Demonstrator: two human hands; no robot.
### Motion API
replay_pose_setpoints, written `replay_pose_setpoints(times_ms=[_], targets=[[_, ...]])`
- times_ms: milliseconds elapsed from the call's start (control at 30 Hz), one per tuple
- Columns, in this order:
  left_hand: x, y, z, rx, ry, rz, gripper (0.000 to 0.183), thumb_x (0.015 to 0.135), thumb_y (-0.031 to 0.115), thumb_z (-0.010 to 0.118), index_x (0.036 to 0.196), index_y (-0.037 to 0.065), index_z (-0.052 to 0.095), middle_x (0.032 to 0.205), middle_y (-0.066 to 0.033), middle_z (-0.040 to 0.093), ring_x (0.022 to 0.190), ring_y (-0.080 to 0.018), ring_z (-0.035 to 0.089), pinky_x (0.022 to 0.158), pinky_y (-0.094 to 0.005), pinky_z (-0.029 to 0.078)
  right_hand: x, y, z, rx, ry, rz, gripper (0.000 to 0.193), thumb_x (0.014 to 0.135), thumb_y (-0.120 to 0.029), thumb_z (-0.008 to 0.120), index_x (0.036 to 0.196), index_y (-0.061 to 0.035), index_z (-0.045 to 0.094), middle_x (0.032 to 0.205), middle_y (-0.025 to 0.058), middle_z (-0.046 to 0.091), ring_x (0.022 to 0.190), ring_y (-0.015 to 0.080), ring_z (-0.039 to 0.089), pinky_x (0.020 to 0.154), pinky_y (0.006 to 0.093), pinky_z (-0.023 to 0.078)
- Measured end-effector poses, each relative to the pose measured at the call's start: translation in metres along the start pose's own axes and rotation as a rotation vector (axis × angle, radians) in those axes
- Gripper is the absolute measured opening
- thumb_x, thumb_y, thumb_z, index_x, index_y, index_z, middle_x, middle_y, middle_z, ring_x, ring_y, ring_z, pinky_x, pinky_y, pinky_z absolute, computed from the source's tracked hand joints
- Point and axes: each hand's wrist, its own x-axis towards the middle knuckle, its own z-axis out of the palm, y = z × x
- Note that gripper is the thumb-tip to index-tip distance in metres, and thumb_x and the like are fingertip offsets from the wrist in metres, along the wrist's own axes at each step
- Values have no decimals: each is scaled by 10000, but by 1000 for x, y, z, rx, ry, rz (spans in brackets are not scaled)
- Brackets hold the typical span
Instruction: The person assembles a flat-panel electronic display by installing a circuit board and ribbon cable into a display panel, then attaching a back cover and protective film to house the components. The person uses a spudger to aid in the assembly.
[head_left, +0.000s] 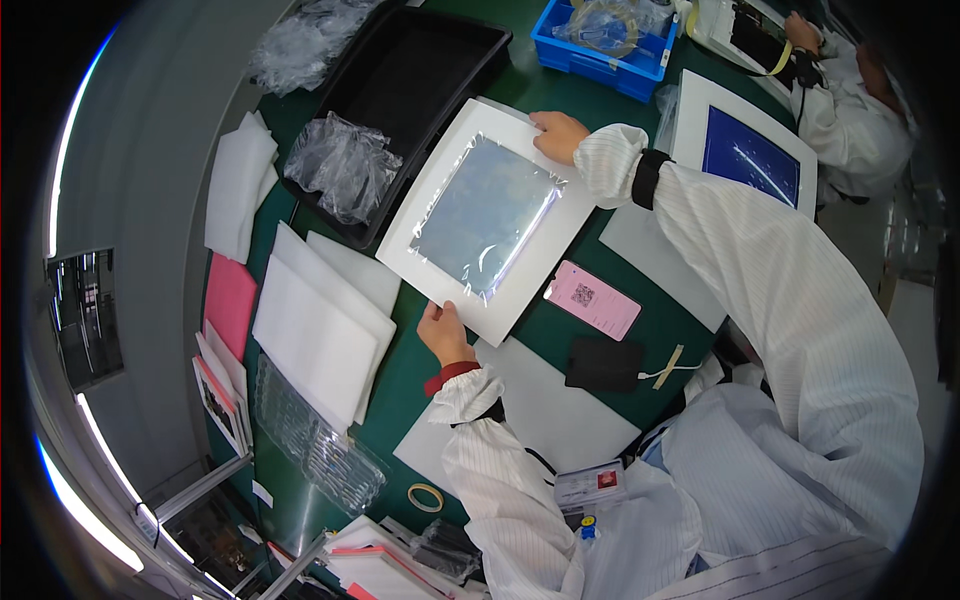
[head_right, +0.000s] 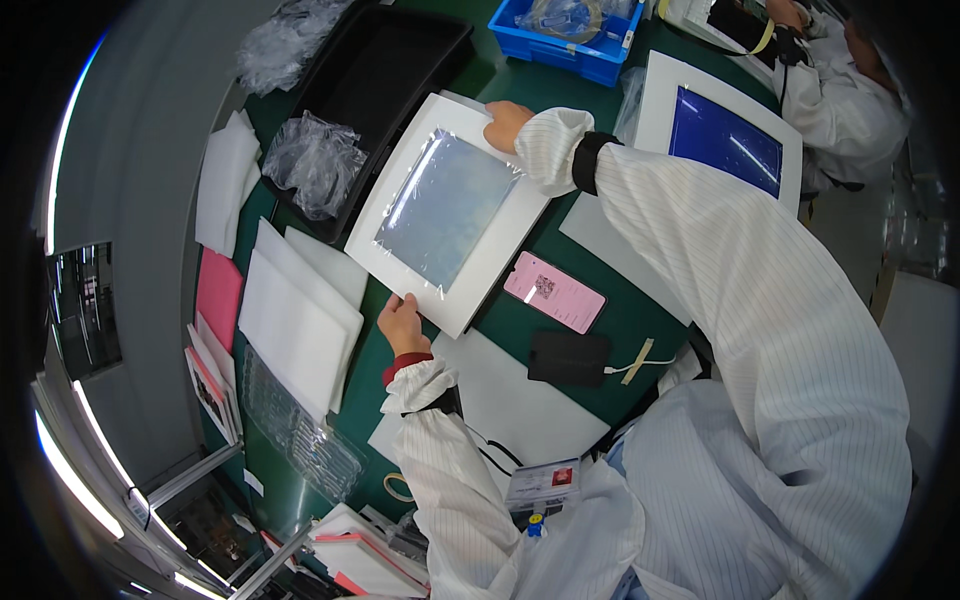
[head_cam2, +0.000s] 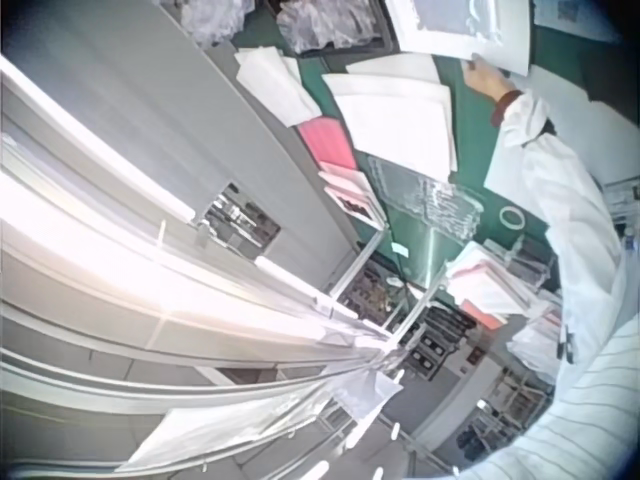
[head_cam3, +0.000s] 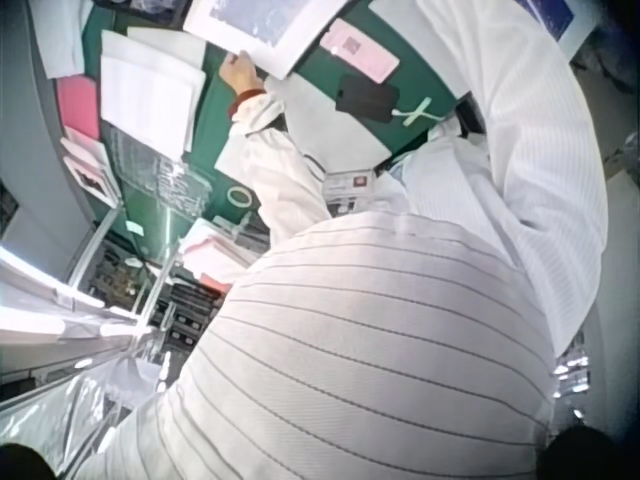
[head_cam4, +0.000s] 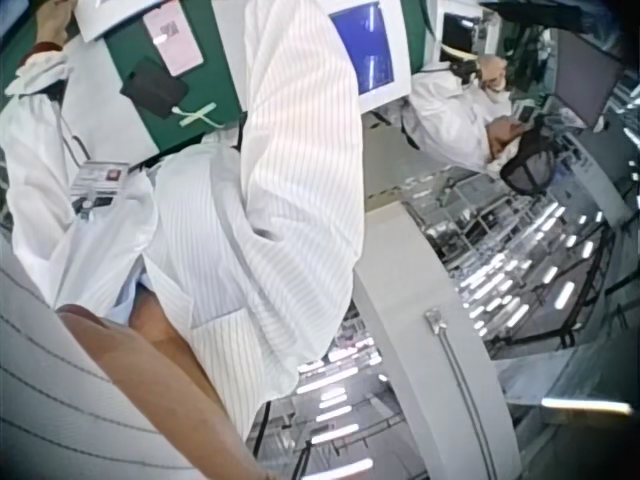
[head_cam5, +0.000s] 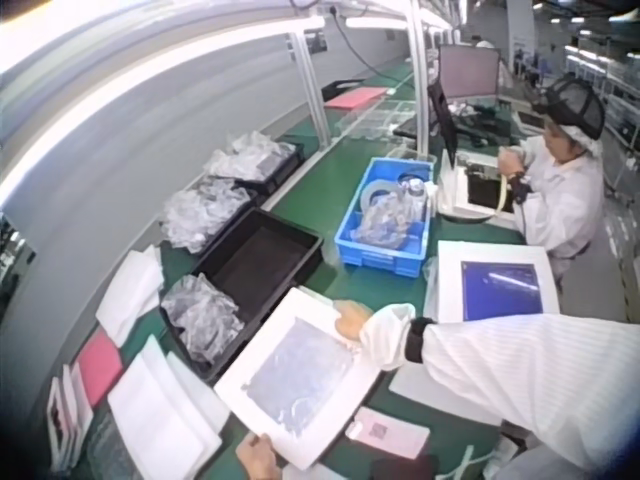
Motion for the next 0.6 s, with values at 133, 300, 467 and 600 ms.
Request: replay_pose_setpoints(times_ms=[133, 300, 467, 600], targets=[[2, -4, 1, 44, -7, 15, 235, 816, -11, 534, 1039, -67, 582, 725, 10, 543, 571, -65, 432, 508, -213, 332, -1, 2, 0, -1, 13, 9, 458, 751, -89, 496, 1205, -25, 502, 1161, 166, 550, 1058, 314, 525, 929, 318, 382], [0, -4, 2, 35, 1, 11, 235, 816, -13, 537, 1043, -51, 587, 731, 15, 540, 573, -59, 419, 513, -209, 324, -6, 3, 4, -34, -13, -35, 449, 760, -82, 480, 1208, -55, 505, 1202, 156, 518, 1111, 313, 483, 965, 323, 354], [-1, -9, 4, 18, 15, 30, 241, 819, -1, 549, 1054, -38, 589, 717, 20, 531, 559, -57, 401, 493, -217, 312, -3, 10, 2, -31, -31, -42, 463, 759, -63, 482, 1222, -55, 483, 1214, 153, 505, 1119, 307, 474, 972, 326, 348], [7, -20, -3, 56, -34, 73, 243, 819, 3, 553, 1057, -37, 588, 740, 3, 553, 591, -74, 465, 508, -226, 373, 1, 14, 3, 15, -48, -34, 483, 754, -49, 498, 1236, -47, 464, 1211, 160, 506, 1108, 296, 486, 964, 319, 356]])
